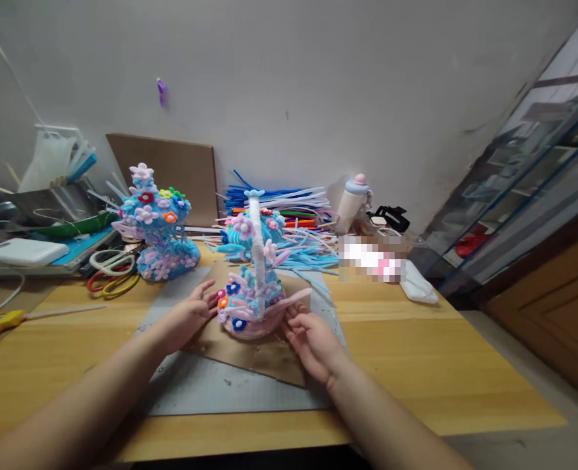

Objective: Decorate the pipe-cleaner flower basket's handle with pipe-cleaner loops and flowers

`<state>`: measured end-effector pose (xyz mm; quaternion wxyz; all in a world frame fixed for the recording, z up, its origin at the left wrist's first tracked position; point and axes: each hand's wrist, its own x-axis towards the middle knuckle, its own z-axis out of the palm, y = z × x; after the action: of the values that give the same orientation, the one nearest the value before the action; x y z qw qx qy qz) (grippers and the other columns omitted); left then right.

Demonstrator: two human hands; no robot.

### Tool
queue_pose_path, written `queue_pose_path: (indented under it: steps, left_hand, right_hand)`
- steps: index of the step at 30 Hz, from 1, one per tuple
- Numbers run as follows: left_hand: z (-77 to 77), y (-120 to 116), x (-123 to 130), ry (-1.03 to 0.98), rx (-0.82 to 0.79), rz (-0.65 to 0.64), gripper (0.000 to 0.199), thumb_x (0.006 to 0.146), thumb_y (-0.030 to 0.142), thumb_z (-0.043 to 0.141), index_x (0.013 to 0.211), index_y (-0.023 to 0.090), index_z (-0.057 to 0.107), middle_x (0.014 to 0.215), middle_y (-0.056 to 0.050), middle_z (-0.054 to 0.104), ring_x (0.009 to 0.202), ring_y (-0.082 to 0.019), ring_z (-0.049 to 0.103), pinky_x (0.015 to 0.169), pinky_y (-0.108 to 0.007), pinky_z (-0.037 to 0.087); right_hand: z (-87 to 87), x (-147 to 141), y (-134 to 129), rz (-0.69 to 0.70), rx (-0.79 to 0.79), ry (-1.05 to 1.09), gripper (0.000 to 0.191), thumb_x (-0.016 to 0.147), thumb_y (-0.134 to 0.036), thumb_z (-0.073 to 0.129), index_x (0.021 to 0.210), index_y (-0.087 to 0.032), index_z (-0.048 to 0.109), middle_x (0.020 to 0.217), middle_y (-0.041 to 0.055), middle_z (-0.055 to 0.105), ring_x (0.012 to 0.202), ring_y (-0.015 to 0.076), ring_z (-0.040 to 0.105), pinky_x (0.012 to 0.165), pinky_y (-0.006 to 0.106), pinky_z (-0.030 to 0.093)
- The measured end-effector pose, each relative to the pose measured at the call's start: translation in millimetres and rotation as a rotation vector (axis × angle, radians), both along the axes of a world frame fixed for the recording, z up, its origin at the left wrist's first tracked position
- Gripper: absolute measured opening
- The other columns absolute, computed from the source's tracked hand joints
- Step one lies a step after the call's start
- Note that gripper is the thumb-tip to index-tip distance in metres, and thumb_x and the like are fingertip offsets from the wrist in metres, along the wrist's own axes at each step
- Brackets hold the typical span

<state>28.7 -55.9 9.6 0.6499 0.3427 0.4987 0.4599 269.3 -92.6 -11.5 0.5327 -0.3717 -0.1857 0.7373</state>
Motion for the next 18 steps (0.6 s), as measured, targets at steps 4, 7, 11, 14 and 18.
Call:
queue_pose_path:
  steps: [4,7,11,14,18]
  left_hand:
    - [1.2,-13.4,-1.7,-0.071,-0.073,0.051,0.088,0.045,0.004,0.045,0.13,0.021,0.033,0.131,-0.014,0.052,0.125,-0.025,0.05,0.105,-0.038,0.04]
    - [0.4,-28.9,-1.0,-0.086,-0.1,0.076,0.085,0.044,0.004,0.046,0.127,0.024,0.037,0.13,-0.012,0.053,0.124,-0.026,0.049,0.105,-0.04,0.037]
    - [1.9,-47.8,3.8,-0.121,-0.099,0.085,0.081,0.044,0.005,0.048,0.122,0.026,0.043,0.131,-0.01,0.053,0.126,-0.027,0.048,0.104,-0.039,0.034]
    - [4.0,-58.8,8.1,-0.121,-0.126,0.135,0.079,0.043,0.006,0.049,0.119,0.025,0.045,0.13,-0.01,0.054,0.128,-0.027,0.047,0.105,-0.039,0.033]
    - [-2.0,-73.3,12.4,-0.185,-0.129,0.154,0.077,0.045,0.007,0.05,0.119,0.026,0.047,0.134,-0.007,0.053,0.133,-0.026,0.041,0.106,-0.037,0.033]
  right_hand:
    - [-2.0,6.2,22.1,-0.005,-0.027,-0.077,0.02,0.067,-0.007,0.057,0.079,-0.022,0.065,0.085,-0.0015,0.072,0.088,0.0128,0.067,0.088,0.026,0.051]
    - [-3.0,10.8,40.2,0.011,-0.044,-0.116,0.016,0.076,-0.013,0.054,0.082,-0.024,0.064,0.084,-0.0005,0.072,0.085,0.0131,0.067,0.087,0.026,0.052]
    - [-5.4,14.3,59.3,0.066,-0.044,-0.154,0.02,0.08,-0.016,0.047,0.088,-0.022,0.065,0.089,0.003,0.072,0.086,0.0151,0.068,0.085,0.028,0.053]
    - [-9.7,14.0,69.8,0.1,-0.008,-0.194,0.019,0.08,-0.018,0.047,0.089,-0.021,0.064,0.087,0.0044,0.073,0.085,0.0175,0.069,0.084,0.031,0.054]
    - [-15.7,8.0,81.1,0.099,0.072,-0.258,0.017,0.079,-0.021,0.05,0.09,-0.022,0.063,0.079,0.0028,0.073,0.083,0.0196,0.069,0.084,0.036,0.054]
